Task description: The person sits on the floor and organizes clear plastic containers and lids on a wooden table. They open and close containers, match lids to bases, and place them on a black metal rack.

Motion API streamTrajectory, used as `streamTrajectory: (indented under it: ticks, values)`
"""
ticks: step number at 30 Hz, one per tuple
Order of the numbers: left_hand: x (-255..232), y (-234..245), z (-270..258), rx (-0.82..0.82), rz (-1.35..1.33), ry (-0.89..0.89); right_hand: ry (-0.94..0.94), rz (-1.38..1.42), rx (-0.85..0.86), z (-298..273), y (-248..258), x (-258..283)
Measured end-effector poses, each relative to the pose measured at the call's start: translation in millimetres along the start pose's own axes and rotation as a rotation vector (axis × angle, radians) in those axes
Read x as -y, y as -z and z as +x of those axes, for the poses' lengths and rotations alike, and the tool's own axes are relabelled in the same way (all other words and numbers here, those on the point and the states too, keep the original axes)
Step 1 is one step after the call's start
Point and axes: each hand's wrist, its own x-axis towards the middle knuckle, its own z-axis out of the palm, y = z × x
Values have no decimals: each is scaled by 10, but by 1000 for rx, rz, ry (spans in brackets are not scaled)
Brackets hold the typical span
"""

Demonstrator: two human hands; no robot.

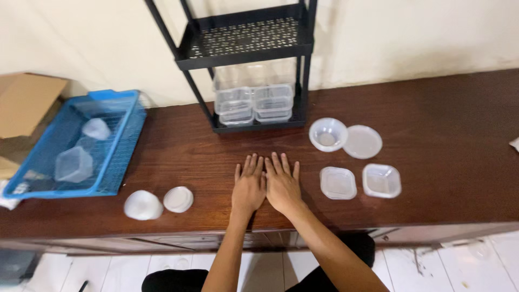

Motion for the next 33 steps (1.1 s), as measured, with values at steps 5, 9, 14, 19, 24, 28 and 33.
streamTrajectory:
  ticks: [5,9,14,19,24,28,33]
  values:
    - [42,-76,-40,-17,-19,7,-19,17,-27,-59,26,12]
    - [49,-106,-42,-31,-49,7,-9,9,-64,-76,77,54]
    - [132,-208,-113,-83,-74,-18,-1,-30,-102,-143,18,76]
    - [126,-205,-80,-75,-127,0,10,-24,-150,-77,52,110]
    - [121,-215,-28,85,-131,22,-34,-11,-130,-56,48,97]
    - [109,-199,14,113,-133,24,-31,-13,-130,-17,110,121]
    - [139,-248,-30,53,-166,-5,-39,11,-137,-82,70,130]
